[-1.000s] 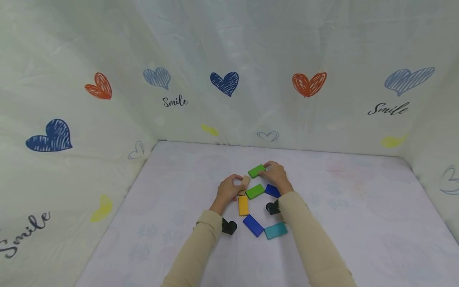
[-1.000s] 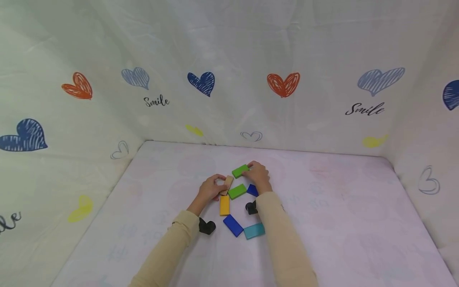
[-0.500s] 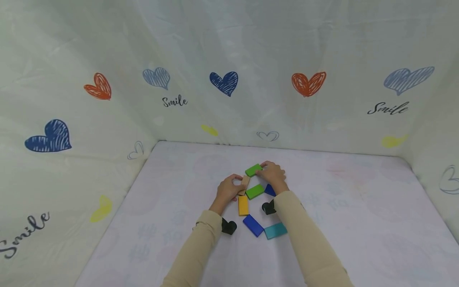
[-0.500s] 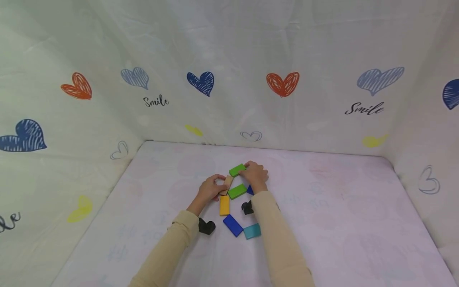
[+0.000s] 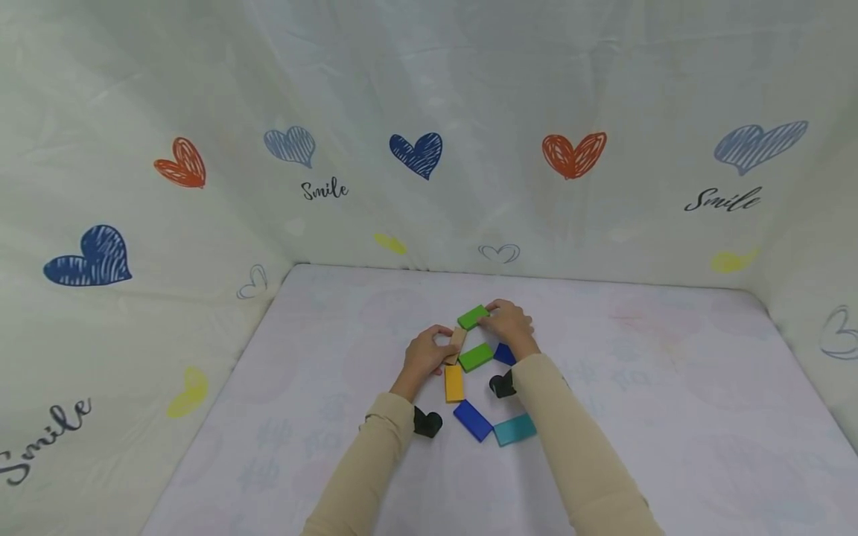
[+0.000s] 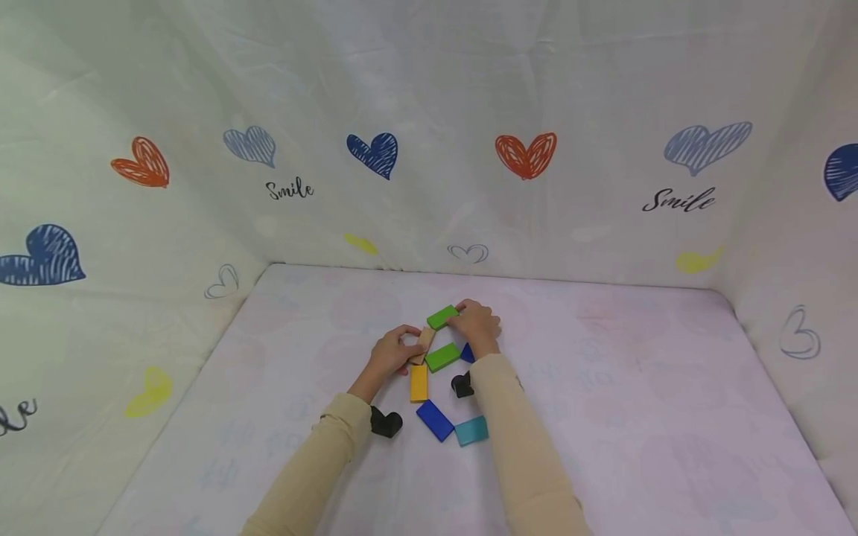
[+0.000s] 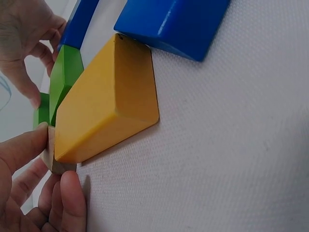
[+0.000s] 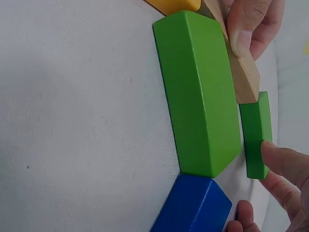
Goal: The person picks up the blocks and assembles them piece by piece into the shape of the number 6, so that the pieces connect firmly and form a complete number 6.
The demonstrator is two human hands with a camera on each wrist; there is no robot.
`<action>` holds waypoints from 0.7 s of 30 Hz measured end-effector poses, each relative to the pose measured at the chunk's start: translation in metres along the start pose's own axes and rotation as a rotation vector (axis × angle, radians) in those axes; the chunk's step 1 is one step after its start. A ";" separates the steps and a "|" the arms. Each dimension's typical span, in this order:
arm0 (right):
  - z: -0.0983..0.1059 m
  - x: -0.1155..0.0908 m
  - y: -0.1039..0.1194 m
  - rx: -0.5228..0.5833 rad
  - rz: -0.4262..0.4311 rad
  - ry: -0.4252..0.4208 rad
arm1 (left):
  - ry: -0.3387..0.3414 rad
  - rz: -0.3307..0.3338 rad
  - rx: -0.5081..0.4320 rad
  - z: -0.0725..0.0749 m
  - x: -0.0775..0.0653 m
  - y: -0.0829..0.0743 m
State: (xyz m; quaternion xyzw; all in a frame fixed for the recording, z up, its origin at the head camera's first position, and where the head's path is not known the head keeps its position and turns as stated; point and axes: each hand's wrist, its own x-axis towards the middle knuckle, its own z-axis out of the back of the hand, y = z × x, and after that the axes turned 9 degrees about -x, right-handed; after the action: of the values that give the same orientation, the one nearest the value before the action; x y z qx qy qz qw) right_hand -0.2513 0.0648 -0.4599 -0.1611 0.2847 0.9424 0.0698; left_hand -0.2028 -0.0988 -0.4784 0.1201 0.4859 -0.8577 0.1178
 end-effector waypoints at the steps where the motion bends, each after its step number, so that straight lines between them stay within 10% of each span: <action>1: 0.001 0.000 -0.001 0.007 0.006 0.006 | -0.001 0.000 -0.001 0.000 0.000 0.000; 21: 0.029 -0.002 -0.041 0.167 0.097 0.181 | 0.016 -0.029 -0.021 0.000 -0.001 0.004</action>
State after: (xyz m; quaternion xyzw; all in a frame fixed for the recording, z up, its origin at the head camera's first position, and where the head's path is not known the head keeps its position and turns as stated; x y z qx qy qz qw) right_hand -0.2481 0.1151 -0.4573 -0.2253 0.3748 0.8992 0.0115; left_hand -0.2010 -0.1012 -0.4813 0.1187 0.4977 -0.8531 0.1026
